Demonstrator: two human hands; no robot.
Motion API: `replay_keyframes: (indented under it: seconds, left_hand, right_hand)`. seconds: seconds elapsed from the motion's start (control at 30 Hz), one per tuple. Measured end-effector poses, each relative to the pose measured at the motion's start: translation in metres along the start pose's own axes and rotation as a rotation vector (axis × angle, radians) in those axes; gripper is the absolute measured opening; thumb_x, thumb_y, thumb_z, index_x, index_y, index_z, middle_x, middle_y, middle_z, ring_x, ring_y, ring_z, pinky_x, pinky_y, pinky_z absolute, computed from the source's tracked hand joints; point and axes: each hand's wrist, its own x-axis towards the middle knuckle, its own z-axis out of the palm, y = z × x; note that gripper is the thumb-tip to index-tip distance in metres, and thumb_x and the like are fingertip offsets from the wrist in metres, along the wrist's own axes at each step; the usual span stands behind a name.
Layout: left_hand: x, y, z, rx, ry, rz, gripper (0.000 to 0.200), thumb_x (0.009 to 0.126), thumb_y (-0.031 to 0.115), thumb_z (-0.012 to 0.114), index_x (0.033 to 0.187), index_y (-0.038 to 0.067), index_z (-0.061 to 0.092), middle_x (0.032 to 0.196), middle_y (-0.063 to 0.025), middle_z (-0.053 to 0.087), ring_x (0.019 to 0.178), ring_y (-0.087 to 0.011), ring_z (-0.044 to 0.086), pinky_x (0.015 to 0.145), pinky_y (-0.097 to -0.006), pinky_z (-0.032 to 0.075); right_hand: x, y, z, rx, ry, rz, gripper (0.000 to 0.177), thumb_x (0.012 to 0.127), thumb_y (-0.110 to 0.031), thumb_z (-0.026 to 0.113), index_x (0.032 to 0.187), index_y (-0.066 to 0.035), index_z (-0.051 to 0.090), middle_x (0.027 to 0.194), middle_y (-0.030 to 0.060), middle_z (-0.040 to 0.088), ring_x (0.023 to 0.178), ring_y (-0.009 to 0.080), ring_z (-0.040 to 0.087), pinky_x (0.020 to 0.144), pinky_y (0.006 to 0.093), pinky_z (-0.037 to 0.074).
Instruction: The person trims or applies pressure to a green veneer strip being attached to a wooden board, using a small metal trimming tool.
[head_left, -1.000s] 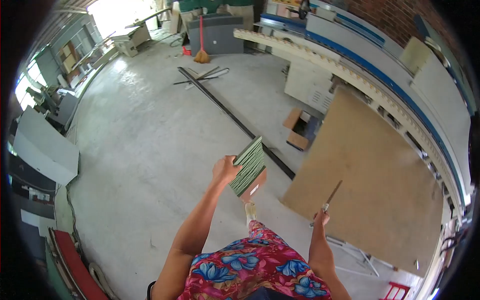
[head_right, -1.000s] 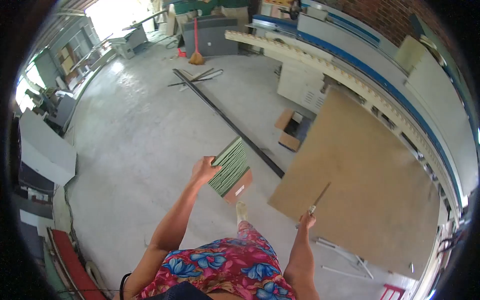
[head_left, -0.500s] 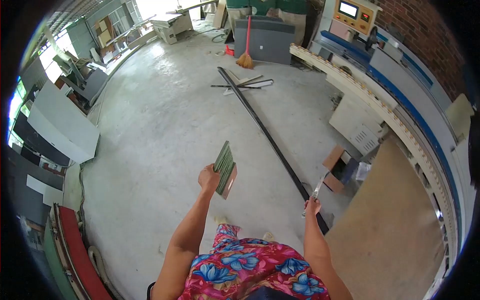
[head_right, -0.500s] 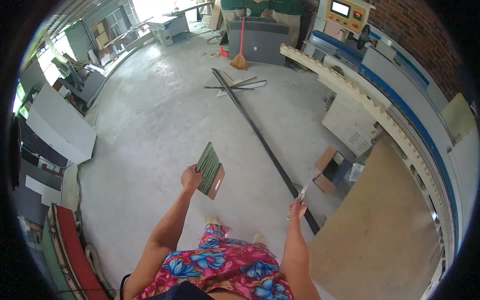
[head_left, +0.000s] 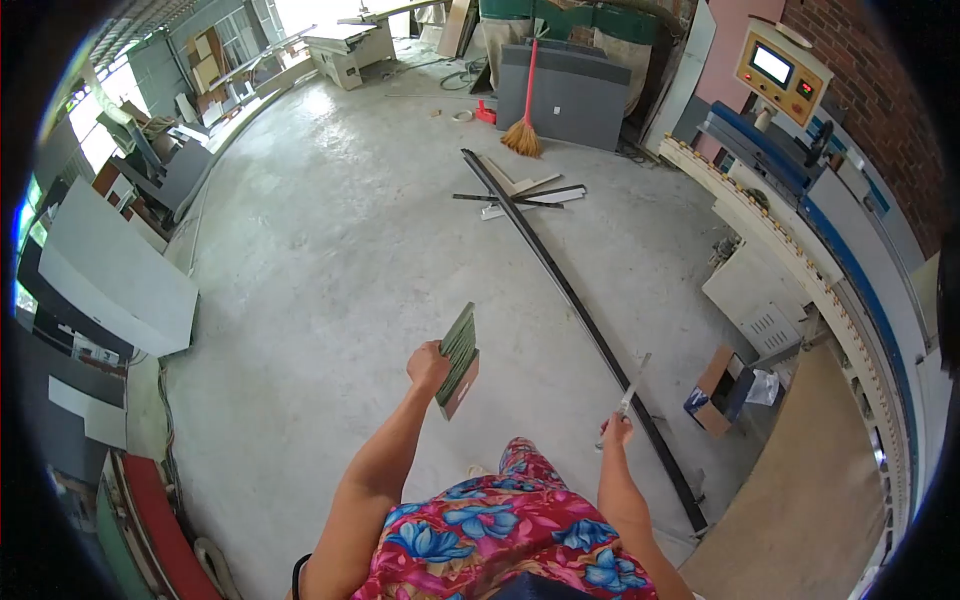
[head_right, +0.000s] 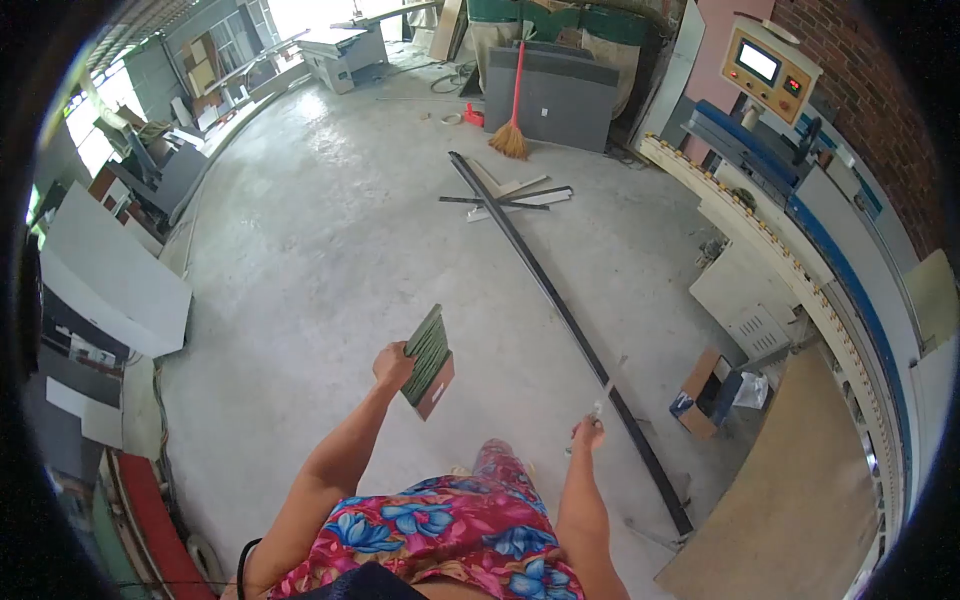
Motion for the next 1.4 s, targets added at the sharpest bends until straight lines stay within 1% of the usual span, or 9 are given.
replay_keyframes:
  seconds: [0.1,0.23,0.37,0.5,0.63,0.87,0.9,1.17,1.4]
  left_hand:
    - [0.063,-0.019,-0.011,-0.007,0.014,0.011,0.022,0.072,0.019,0.057,0.092,0.015,0.066,0.087,-0.0118,0.065,0.082,-0.0308,0.062,0.070,-0.0403,0.049]
    - [0.151,-0.040,-0.023,-0.030,0.077,-0.009,0.028,0.069,0.014,0.052,0.093,0.016,0.066,0.086,-0.0116,0.065,0.083,-0.0302,0.062,0.069,-0.0403,0.049]
    - [0.243,-0.049,-0.049,-0.018,0.050,-0.053,0.026,0.071,0.018,0.056,0.095,0.016,0.066,0.091,-0.0110,0.065,0.085,-0.0293,0.062,0.071,-0.0400,0.049]
    - [0.336,-0.064,-0.090,-0.009,0.020,-0.096,0.026,0.073,0.023,0.059,0.098,0.017,0.065,0.095,-0.0118,0.064,0.087,-0.0292,0.062,0.073,-0.0406,0.048]
    - [0.418,-0.077,-0.121,-0.033,0.060,-0.181,0.028,0.074,0.021,0.058,0.101,0.018,0.064,0.095,-0.0125,0.064,0.087,-0.0297,0.062,0.074,-0.0413,0.048]
    - [0.591,-0.134,-0.161,0.031,0.023,-0.050,0.026,0.075,0.026,0.059,0.100,0.021,0.064,0.089,-0.0122,0.065,0.085,-0.0307,0.062,0.071,-0.0428,0.048]
    - [0.615,-0.141,-0.175,0.021,0.024,-0.028,0.026,0.074,0.025,0.058,0.100,0.021,0.064,0.088,-0.0121,0.065,0.084,-0.0309,0.062,0.070,-0.0430,0.048]
    - [0.784,-0.192,-0.257,0.019,-0.012,0.005,0.027,0.074,0.022,0.056,0.099,0.018,0.064,0.089,-0.0118,0.065,0.085,-0.0304,0.062,0.072,-0.0425,0.048]
    - [0.947,-0.246,-0.298,-0.007,-0.015,-0.061,0.029,0.075,0.020,0.056,0.103,0.019,0.062,0.096,-0.0111,0.063,0.091,-0.0295,0.060,0.075,-0.0410,0.048]
  right_hand:
    - [0.010,-0.007,0.031,0.041,0.080,0.027,0.022,0.084,-0.018,0.052,0.069,-0.001,0.050,0.049,0.0068,0.049,0.041,0.0155,0.048,0.036,0.0293,0.037]
    - [0.047,-0.022,0.075,-0.154,0.242,0.139,0.019,0.082,-0.015,0.052,0.070,0.000,0.051,0.053,0.0105,0.054,0.042,0.0184,0.052,0.036,0.0313,0.038]
    - [0.083,-0.059,0.148,-0.216,0.279,0.145,0.020,0.080,-0.015,0.052,0.070,0.002,0.052,0.053,0.0121,0.055,0.042,0.0213,0.054,0.037,0.0343,0.040]
    - [0.095,-0.108,0.280,-0.184,0.125,0.109,0.023,0.080,-0.018,0.054,0.071,0.003,0.052,0.055,0.0127,0.056,0.042,0.0213,0.053,0.037,0.0345,0.039]
    - [0.080,-0.179,0.448,-0.100,-0.012,-0.021,0.036,0.082,-0.030,0.053,0.062,-0.001,0.049,0.051,0.0092,0.051,0.042,0.0190,0.051,0.036,0.0329,0.038]
    - [0.030,-0.253,0.689,0.025,-0.246,-0.234,0.033,0.083,-0.030,0.051,0.066,-0.002,0.048,0.050,0.0078,0.049,0.040,0.0173,0.048,0.034,0.0313,0.037]
    - [0.020,-0.261,0.715,0.037,-0.225,-0.178,0.023,0.081,-0.020,0.053,0.068,-0.002,0.047,0.050,0.0078,0.050,0.039,0.0170,0.049,0.034,0.0302,0.038]
    - [-0.028,-0.258,0.848,-0.064,-0.063,0.027,0.027,0.082,-0.024,0.052,0.068,-0.001,0.050,0.051,0.0090,0.054,0.040,0.0197,0.052,0.035,0.0327,0.040]
    - [0.022,-0.270,0.973,-0.272,-0.003,0.124,0.025,0.080,-0.021,0.052,0.070,0.001,0.056,0.050,0.0108,0.056,0.039,0.0217,0.054,0.037,0.0346,0.044]
